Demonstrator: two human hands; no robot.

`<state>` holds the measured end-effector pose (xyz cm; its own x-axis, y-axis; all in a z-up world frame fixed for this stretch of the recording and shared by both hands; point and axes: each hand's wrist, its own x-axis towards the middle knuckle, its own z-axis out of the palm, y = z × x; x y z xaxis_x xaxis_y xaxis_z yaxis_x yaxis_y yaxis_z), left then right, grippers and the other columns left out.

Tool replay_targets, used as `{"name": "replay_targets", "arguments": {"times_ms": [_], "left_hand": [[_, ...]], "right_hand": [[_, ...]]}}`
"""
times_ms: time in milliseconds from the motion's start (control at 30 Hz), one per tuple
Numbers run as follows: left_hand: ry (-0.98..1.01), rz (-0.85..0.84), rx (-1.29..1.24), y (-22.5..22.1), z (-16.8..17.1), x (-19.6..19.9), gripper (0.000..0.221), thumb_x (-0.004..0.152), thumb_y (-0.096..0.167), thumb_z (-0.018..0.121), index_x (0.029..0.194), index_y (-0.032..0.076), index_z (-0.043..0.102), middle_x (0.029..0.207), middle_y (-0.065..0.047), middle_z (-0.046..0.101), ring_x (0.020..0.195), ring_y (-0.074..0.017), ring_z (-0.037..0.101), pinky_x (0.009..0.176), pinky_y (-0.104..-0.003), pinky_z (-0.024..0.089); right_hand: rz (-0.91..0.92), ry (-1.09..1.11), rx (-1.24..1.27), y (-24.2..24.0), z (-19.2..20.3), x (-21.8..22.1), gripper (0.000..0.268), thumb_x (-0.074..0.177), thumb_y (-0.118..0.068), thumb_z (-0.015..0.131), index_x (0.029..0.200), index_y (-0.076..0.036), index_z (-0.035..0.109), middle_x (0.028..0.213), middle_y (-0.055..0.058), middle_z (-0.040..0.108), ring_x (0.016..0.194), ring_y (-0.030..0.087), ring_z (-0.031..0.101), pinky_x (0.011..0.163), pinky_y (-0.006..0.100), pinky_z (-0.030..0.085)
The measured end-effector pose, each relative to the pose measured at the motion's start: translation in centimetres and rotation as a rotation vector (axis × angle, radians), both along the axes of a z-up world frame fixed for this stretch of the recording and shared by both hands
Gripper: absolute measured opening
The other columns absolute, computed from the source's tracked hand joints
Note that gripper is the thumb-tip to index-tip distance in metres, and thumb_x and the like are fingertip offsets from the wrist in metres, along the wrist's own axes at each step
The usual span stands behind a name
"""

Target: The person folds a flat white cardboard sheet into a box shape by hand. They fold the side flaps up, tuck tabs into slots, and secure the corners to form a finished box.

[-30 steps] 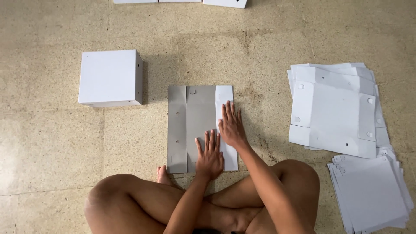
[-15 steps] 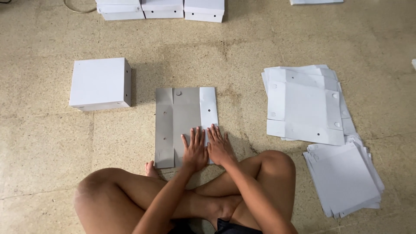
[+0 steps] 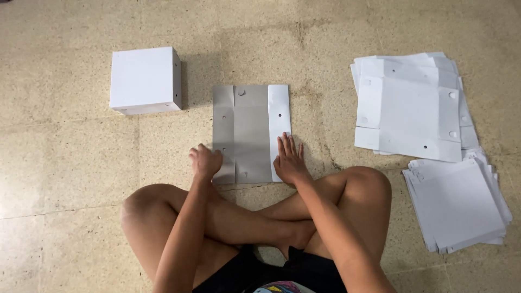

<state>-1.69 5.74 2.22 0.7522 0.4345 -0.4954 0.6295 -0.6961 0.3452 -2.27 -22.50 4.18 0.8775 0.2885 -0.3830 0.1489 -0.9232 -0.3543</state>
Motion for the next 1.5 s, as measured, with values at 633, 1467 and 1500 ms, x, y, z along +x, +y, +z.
{"name": "replay_targets", "arguments": {"times_ms": [633, 1467, 1500], "left_hand": [[-0.199, -0.739, 0.029, -7.6, 2.8, -0.3, 0.071, 0.105, 0.056, 0.029, 0.162, 0.015, 0.023, 0.168, -0.023, 0.015, 0.155, -0.0393, 0.013, 0.122, -0.066, 0.001], [-0.617, -0.665, 0.271, -9.1, -2.9, 7.1, 0.068, 0.093, 0.022, 0.042, 0.156, -0.003, 0.032, 0.161, -0.027, 0.032, 0.152, -0.0400, 0.024, 0.126, -0.048, 0.014], [-0.642, -0.684, 0.323, -8.9, -3.6, 7.3, 0.070, 0.091, 0.024, 0.044, 0.154, -0.005, 0.035, 0.159, -0.028, 0.035, 0.151, -0.0408, 0.027, 0.126, -0.048, 0.016]], "right_hand": [[-0.052, -0.402, 0.060, 0.6, -1.2, 2.3, 0.052, 0.092, -0.015, 0.043, 0.144, -0.011, 0.042, 0.148, 0.014, 0.032, 0.141, 0.035, 0.033, 0.116, 0.054, 0.027], [0.051, -0.731, 0.099, 0.1, -3.9, 9.9, 0.049, 0.087, -0.008, 0.052, 0.135, -0.009, 0.057, 0.134, 0.019, 0.057, 0.123, 0.031, 0.056, 0.104, 0.046, 0.043], [0.049, -0.961, 0.030, -0.2, -5.7, 11.1, 0.036, 0.086, -0.014, 0.060, 0.120, -0.019, 0.072, 0.112, 0.010, 0.076, 0.103, 0.020, 0.074, 0.088, 0.037, 0.057]]}}
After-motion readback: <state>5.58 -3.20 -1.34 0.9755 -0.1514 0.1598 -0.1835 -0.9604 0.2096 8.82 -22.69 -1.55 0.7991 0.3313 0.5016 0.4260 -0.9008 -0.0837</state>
